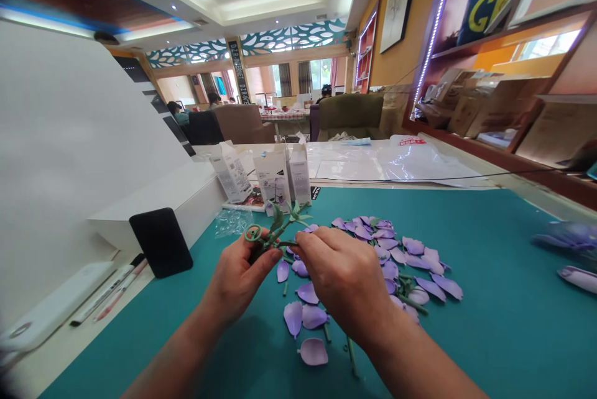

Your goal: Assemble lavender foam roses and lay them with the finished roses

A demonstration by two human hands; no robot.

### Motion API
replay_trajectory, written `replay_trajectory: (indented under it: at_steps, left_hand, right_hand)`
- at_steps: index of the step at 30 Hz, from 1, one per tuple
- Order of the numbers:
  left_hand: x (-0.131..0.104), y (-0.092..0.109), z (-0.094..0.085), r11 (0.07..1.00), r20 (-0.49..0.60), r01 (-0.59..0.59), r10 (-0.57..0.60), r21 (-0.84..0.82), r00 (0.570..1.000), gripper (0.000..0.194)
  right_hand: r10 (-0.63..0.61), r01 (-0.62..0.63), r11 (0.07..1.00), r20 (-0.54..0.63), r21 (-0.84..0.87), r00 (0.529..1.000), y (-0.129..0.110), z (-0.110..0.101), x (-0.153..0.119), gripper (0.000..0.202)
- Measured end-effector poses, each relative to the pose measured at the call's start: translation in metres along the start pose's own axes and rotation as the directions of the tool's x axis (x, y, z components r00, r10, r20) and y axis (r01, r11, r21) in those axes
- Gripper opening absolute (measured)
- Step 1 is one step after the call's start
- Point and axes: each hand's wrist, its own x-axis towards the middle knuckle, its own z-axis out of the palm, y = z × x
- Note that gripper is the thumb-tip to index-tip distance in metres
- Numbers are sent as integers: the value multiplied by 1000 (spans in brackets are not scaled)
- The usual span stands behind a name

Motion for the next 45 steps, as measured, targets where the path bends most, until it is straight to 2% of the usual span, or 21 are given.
replay_trajectory:
  at_steps: [9, 20, 23, 25, 27, 28, 30, 32, 33, 35, 38, 42, 45]
  left_hand:
    - [-1, 4, -1, 994, -22, -53, 55, 93, 998, 21]
    - [-2, 2, 1, 995, -1, -85, 85, 45, 996, 21]
    - [-1, -1, 3, 999, -1, -46, 46, -13, 999, 22]
    - [0, -3, 4, 997, 21, -17, 18, -74, 1000, 22]
    - [1, -3, 4, 992, 57, -15, 22, -128, 998, 22]
    - [1, -2, 4, 989, 75, -20, 31, -147, 997, 22]
    - [0, 0, 3, 985, 98, -35, 52, -168, 994, 21]
    - [0, 3, 3, 985, 119, -42, 62, -167, 991, 19]
    - [-1, 4, 3, 985, 131, -41, 63, -165, 989, 17]
    - [-1, 4, 5, 986, 154, -35, 60, -163, 986, 16]
    - [-2, 3, 7, 989, 162, -27, 50, -142, 985, 15]
    - [-3, 3, 10, 994, 165, -19, 36, -105, 986, 14]
    - [-3, 3, 12, 996, 151, -21, 35, -92, 988, 13]
  right_hand:
    - [-40, 39, 999, -48, -20, 998, -1, 0, 1, 24]
    - [-76, 75, 997, -90, -12, 993, 0, 1, 0, 18]
    - [-12, 15, 998, -62, 55, 998, 0, 4, -1, 18]
    - [112, -106, 980, -26, 170, 993, 1, 7, -2, 17]
    - [298, -298, 893, 56, 338, 953, 3, 10, -3, 15]
    - [378, -400, 807, 139, 434, 915, 4, 11, -3, 17]
    - [477, -579, 563, 340, 590, 810, 5, 14, -3, 24]
    - [507, -679, 315, 487, 664, 711, 2, 15, -1, 27]
    - [524, -703, 220, 526, 676, 670, 0, 15, 0, 26]
    - [580, -725, 92, 555, 683, 597, -5, 15, 1, 25]
    - [633, -731, 4, 564, 682, 530, -10, 16, 1, 24]
    - [655, -742, -22, 570, 670, 496, -8, 20, -1, 27]
    - [680, -756, -6, 557, 655, 477, -5, 25, -1, 27]
